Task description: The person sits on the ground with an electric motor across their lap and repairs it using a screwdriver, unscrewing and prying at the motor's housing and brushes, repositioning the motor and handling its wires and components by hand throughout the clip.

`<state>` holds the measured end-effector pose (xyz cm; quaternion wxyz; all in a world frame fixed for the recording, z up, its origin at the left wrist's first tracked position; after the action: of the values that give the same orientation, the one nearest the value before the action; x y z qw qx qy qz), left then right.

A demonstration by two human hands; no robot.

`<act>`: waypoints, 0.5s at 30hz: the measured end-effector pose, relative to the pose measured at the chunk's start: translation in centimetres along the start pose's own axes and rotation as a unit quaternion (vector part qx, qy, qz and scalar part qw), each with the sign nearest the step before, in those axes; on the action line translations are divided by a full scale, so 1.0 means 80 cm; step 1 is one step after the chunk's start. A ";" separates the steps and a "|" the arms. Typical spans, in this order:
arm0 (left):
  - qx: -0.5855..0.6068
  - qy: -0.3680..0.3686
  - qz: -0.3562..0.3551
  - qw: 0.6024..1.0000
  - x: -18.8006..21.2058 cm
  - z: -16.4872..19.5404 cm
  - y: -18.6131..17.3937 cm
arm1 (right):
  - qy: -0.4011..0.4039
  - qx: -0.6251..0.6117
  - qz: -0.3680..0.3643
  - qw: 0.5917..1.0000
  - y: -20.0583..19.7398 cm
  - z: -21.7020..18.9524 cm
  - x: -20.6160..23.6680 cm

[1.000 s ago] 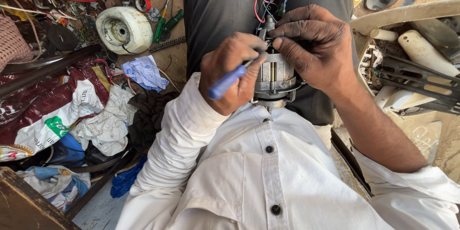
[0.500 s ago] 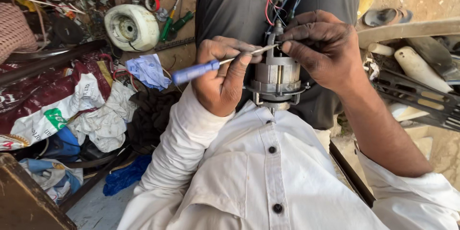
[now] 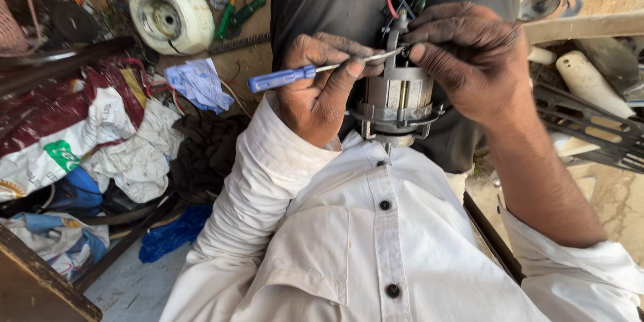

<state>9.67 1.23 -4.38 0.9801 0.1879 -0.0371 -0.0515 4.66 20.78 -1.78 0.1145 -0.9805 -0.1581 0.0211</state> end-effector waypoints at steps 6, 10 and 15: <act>-0.035 0.023 -0.041 0.998 0.000 -0.005 0.001 | 0.005 -0.020 -0.010 1.000 -0.001 0.001 0.002; -0.028 0.027 -0.043 0.998 -0.005 -0.010 0.003 | 0.033 -0.036 -0.048 0.998 0.000 0.008 0.002; -0.091 0.060 -0.051 0.993 -0.008 0.000 0.010 | 0.046 -0.109 -0.054 0.991 0.001 0.012 0.001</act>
<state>9.08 2.05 -4.15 0.9897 0.1023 0.0364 -0.0934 4.68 20.91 -2.76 0.0146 -0.9771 -0.2066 -0.0480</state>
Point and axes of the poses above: each hand's wrist, its own x-axis away from the middle knuckle, its own y-axis out of the palm, z = x × y, the point moved 7 cm from there along -x, towards the middle knuckle, and after that the axes turned 4 degrees about -y, right-handed, at the moved point
